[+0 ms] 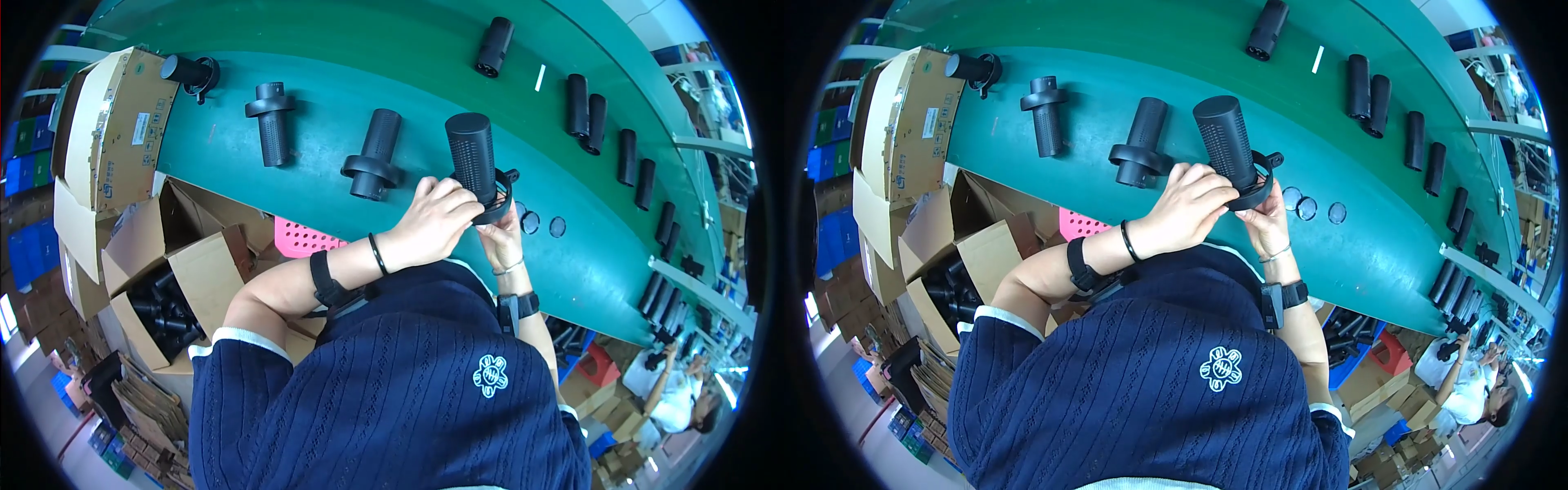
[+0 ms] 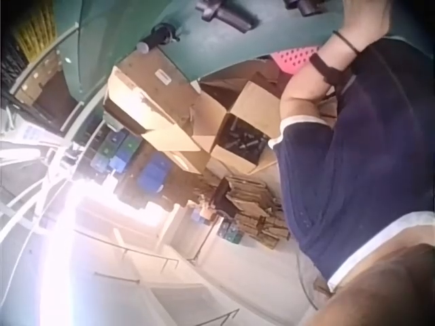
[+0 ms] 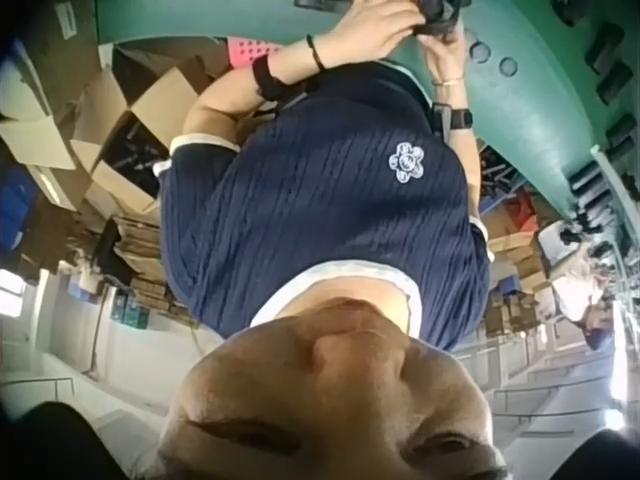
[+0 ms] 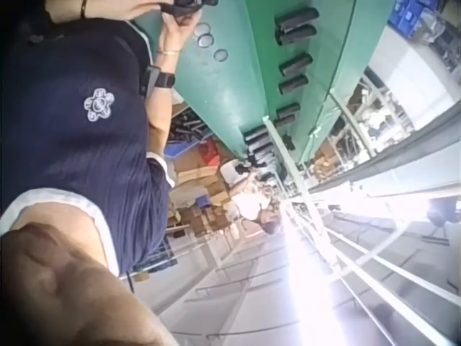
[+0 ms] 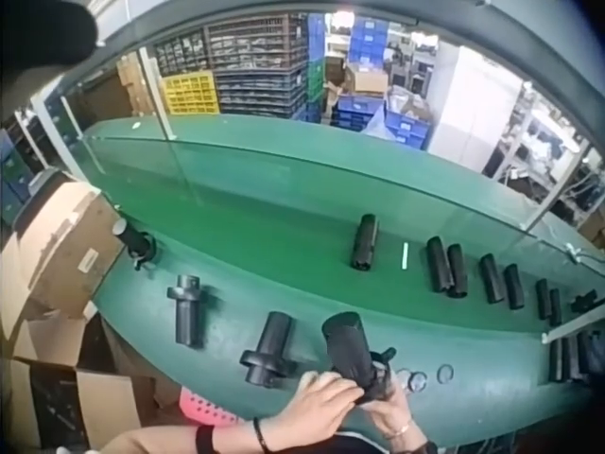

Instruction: The person fits caps onto black cylinders and places them on a conveyor belt, then fits bases onto the cylinders and places the completed assemblies back on the belt.

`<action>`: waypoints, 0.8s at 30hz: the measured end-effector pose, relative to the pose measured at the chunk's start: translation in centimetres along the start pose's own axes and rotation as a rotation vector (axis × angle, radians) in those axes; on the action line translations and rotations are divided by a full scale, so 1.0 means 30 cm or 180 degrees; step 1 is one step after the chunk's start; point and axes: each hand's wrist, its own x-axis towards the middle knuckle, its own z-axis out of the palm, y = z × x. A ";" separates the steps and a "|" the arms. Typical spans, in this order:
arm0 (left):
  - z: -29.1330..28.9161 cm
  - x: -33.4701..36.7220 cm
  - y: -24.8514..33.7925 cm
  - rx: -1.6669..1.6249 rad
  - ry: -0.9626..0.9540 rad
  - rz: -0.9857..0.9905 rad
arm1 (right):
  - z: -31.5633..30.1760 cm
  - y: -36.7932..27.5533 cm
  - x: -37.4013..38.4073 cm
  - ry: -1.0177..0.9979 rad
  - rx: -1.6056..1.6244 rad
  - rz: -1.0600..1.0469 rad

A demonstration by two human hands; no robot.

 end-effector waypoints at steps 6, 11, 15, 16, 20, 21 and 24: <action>-0.024 0.009 -0.083 -0.0811 -0.0463 -0.0319 | 0.002 -0.058 -0.022 0.0176 -0.1122 0.0014; 0.005 -0.002 -0.111 -0.1906 -0.0707 -0.1936 | 0.123 -0.152 -0.003 0.0275 -0.3207 0.0004; 0.044 0.005 -0.143 -0.1835 -0.0936 -0.2540 | 0.138 -0.150 0.018 -0.0065 -0.4087 -0.0557; 0.041 0.007 -0.143 -0.2249 -0.0933 -0.2928 | 0.142 -0.147 0.017 -0.0079 -0.4270 -0.0564; 0.045 -0.006 -0.134 -0.3446 -0.0552 -0.3914 | 0.139 -0.119 0.017 -0.0055 -0.4451 -0.0509; 0.047 -0.006 -0.129 -0.3615 -0.0365 -0.4113 | 0.130 -0.112 0.020 -0.0050 -0.4455 -0.0525; 0.066 -0.027 -0.137 -0.3859 -0.0177 -0.4229 | 0.104 -0.086 0.025 -0.0149 -0.4194 -0.0710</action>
